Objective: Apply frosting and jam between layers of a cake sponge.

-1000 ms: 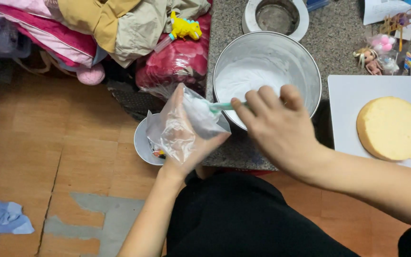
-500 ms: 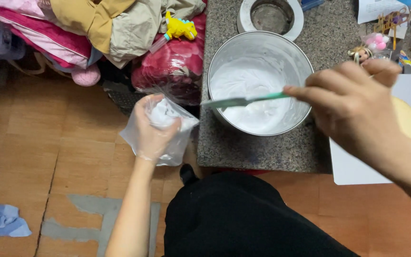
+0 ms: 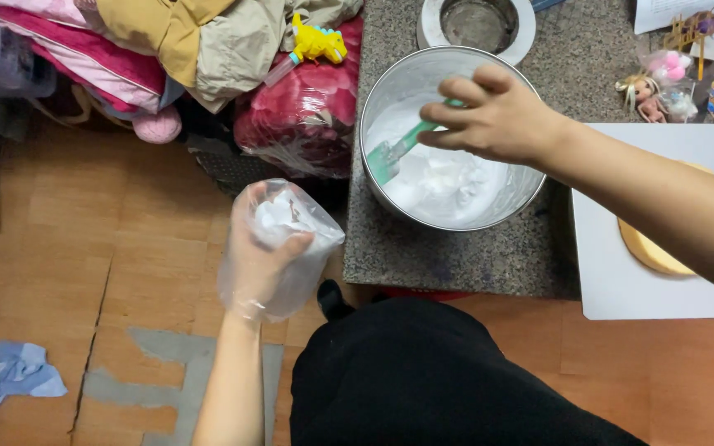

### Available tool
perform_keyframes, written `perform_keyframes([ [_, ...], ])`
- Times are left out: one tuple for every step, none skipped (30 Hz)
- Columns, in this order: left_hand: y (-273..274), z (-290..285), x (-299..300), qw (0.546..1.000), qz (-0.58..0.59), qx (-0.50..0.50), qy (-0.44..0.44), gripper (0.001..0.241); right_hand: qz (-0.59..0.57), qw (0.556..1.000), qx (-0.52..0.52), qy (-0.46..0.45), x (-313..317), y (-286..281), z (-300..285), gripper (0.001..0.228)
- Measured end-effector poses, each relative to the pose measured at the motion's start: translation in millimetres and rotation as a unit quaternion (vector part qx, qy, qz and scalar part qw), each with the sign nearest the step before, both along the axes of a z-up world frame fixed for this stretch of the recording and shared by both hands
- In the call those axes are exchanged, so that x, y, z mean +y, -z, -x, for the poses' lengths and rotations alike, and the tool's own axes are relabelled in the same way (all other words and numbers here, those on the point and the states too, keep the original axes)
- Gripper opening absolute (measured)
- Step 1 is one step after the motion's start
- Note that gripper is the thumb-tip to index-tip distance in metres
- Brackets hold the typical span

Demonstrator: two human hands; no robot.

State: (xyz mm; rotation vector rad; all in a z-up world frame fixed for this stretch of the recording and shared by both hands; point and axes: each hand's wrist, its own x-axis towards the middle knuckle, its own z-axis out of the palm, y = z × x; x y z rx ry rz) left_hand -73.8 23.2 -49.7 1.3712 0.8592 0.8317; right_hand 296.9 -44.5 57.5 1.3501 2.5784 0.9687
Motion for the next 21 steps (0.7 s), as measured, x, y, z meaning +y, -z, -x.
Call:
perform_keyframes([
  [-0.4,1.4,-3.3,0.999,-0.043,0.033,0.004,0.091,0.011,0.999,-0.015,-0.034,9.3,2.0,7.2,0.031],
  [-3.8,1.2,-6.3,0.999,-0.043,0.034,0.002,0.091,0.011,0.999,-0.014,-0.036,16.5,6.7,9.2,0.031],
  [-7.1,1.0,-9.6,1.000,0.005,-0.002,0.009,0.092,0.021,0.998,-0.035,-0.049,23.7,11.6,11.2,0.031],
  [-10.4,0.8,-12.7,0.998,0.053,-0.038,0.016,0.093,0.030,0.996,-0.057,-0.062,31.1,16.4,13.4,0.032],
  [-8.0,1.3,-14.2,0.998,0.054,-0.038,0.014,0.093,0.031,0.996,-0.056,-0.064,33.9,23.1,13.2,0.032],
  [-5.6,1.9,-15.6,0.998,0.045,-0.052,0.016,0.091,0.069,0.996,-0.042,-0.037,36.6,29.9,13.2,0.028],
  [-3.2,3.1,-17.1,0.997,0.036,-0.065,0.019,0.089,0.107,0.994,-0.029,-0.009,39.2,37.0,13.7,0.024],
  [-5.5,2.7,-18.6,0.997,0.036,-0.064,0.017,0.089,0.107,0.994,-0.028,-0.011,39.0,38.9,15.1,0.024],
  [-7.8,2.2,-19.7,0.998,0.044,-0.047,0.015,0.089,0.142,0.989,-0.033,0.019,38.5,40.9,16.5,0.021],
  [-10.1,1.7,-20.7,0.998,0.052,-0.029,0.013,0.090,0.177,0.982,-0.038,0.050,38.2,42.8,17.8,0.019],
  [-8.8,1.7,-21.1,0.998,0.052,-0.028,0.013,0.090,0.177,0.982,-0.037,0.049,35.8,44.9,16.5,0.019],
  [-7.6,1.6,-21.3,0.998,0.046,-0.042,0.019,0.088,0.199,0.975,-0.055,0.081,33.6,46.9,15.1,0.014],
  [-6.3,1.1,-21.5,0.997,0.040,-0.055,0.027,0.087,0.220,0.966,-0.072,0.112,30.9,48.7,13.4,0.012],
  [-7.6,0.5,-22.1,0.997,0.040,-0.055,0.027,0.087,0.221,0.966,-0.072,0.113,27.2,54.8,8.5,0.012],
  [-8.8,-0.1,-22.7,0.998,0.039,-0.044,0.028,0.089,0.209,0.968,-0.060,0.128,23.1,61.1,3.7,0.012],
  [-10.0,-0.8,-23.2,0.998,0.037,-0.034,0.028,0.091,0.197,0.969,-0.047,0.143,19.0,67.3,-1.2,0.013],
  [-9.9,-1.9,-23.3,0.998,0.038,-0.034,0.030,0.091,0.198,0.968,-0.047,0.144,15.2,73.2,-6.9,0.013],
  [-9.9,-3.0,-23.4,0.998,0.043,-0.027,0.030,0.092,0.205,0.963,-0.031,0.175,11.4,79.0,-12.5,0.014],
  [-9.5,-4.0,-23.5,0.998,0.047,-0.021,0.031,0.094,0.210,0.955,-0.014,0.207,7.4,85.0,-18.2,0.016],
  [-9.8,-5.9,-24.5,0.998,0.047,-0.021,0.033,0.094,0.210,0.955,-0.014,0.208,5.2,84.7,-20.3,0.016],
  [-10.2,-8.0,-25.4,0.999,0.032,-0.022,0.027,0.096,0.270,0.924,0.046,0.265,2.4,84.2,-22.7,0.021],
])
